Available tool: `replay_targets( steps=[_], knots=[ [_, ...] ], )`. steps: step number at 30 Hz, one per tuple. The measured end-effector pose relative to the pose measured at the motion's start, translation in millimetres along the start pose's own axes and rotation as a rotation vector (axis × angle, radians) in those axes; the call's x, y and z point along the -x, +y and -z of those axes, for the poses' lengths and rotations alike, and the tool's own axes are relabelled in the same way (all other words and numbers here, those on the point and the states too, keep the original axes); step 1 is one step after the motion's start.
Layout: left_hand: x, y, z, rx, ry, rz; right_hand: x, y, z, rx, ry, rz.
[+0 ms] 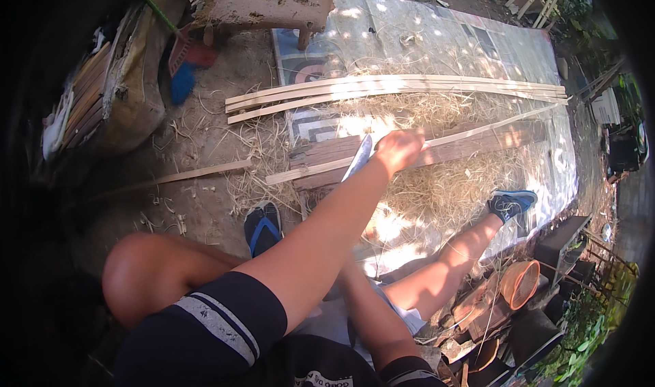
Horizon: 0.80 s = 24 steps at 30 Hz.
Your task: The person sits on the ground and uses a machete to split long bamboo strips into thinner slats. They repeatedly position the bamboo on a wooden block, strike it with the machete, and separate the resulting pieces.
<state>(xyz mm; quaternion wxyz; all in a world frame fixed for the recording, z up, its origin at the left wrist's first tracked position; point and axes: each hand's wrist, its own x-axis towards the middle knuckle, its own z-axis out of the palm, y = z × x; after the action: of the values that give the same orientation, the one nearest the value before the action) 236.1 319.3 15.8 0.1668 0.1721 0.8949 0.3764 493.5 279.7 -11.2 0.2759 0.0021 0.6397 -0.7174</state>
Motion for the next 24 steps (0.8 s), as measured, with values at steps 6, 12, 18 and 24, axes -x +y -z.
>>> replay_targets(
  steps=[6, 12, 18, 24],
  knots=[
    [-5.0, 6.1, -12.6, 0.172, -0.025, 0.050, -25.3, -34.8, -16.2, -0.559, 0.487, -0.446],
    [-11.9, -6.3, -22.5, 0.158, 0.016, 0.044, -3.7, -63.1, -39.0, -0.004, 0.103, -0.240],
    [-11.2, 5.9, -14.6, -0.048, -0.022, -0.012, 0.4, -58.8, -62.5, 0.122, 0.161, -0.232],
    [-25.1, 4.4, -23.2, 0.163, 0.033, 0.247, -3.6, -32.6, -19.7, 0.645, 0.153, 0.015]
  ],
)
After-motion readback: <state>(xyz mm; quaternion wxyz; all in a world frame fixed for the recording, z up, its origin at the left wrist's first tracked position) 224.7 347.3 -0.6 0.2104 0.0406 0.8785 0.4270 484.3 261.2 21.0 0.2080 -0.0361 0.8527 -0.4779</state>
